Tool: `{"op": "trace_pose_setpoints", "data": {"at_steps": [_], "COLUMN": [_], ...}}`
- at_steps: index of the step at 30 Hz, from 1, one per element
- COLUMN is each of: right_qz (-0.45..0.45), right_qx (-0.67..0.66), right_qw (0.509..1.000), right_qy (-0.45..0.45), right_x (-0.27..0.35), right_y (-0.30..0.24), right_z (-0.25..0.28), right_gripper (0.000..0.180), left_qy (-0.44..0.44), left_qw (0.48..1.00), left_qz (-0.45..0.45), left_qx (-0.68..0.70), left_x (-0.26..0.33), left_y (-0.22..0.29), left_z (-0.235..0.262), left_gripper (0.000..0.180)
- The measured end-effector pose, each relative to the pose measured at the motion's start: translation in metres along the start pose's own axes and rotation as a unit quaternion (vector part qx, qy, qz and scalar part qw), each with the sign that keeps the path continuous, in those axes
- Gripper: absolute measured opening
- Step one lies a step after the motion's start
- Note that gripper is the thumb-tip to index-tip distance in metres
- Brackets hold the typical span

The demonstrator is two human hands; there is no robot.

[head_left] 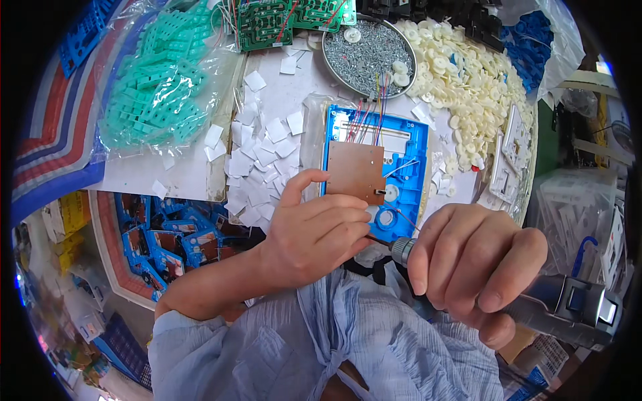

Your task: Assembling the components of a blue electronic device, including buttons, circuit boards, and internal wiring.

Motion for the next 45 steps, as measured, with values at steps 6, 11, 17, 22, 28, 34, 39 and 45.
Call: {"op": "trace_pose_setpoints", "data": {"at_steps": [6,11,17,22,28,34,39,45], "right_qz": [0.009,-0.018,-0.038,-0.018,-0.025,-0.01,-0.009,0.011], "right_qx": [0.047,0.081,0.051,-0.007,0.041,0.172,0.152,0.036], "right_qw": [0.998,0.991,0.992,0.994,0.993,0.984,0.987,0.998], "right_qy": [0.043,0.107,0.113,0.105,0.111,0.052,0.061,0.049], "right_x": [0.001,-0.004,0.004,0.007,0.005,0.003,0.002,-0.016], "right_y": [-0.01,-0.002,0.014,0.032,0.038,0.043,0.049,0.015], "right_z": [0.009,0.009,0.007,-0.001,-0.007,-0.011,-0.01,0.002], "right_gripper": [0.033,0.035,0.034,0.033,0.026,0.028,0.025,0.028], "left_qy": [-0.168,-0.102,-0.179,-0.088,-0.173,-0.119,-0.103,-0.083], "left_qw": [0.981,0.927,0.888,0.906,0.894,0.949,0.963,0.974], "left_qz": [-0.097,-0.071,-0.092,-0.148,-0.117,-0.054,-0.032,-0.119], "left_qx": [0.012,-0.353,-0.413,-0.386,-0.396,-0.287,-0.245,-0.171], "left_x": [-0.066,-0.159,-0.156,-0.148,-0.149,-0.148,-0.152,-0.1], "left_y": [-0.029,-0.123,-0.133,-0.135,-0.141,-0.145,-0.141,-0.076], "left_z": [0.007,-0.008,-0.04,-0.043,-0.049,-0.036,-0.03,0.009], "left_gripper": [0.021,0.016,0.017,0.017,0.018,0.014,0.013,0.014]}}
Point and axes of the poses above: each hand's wrist, its own x-axis away from the middle knuckle, its own z-axis out of the back of the hand, y = z × x, the point moved 2 cm from there along -x, towards the middle knuckle, and after that the axes turned 12 degrees about y, right-handed, at the moved point
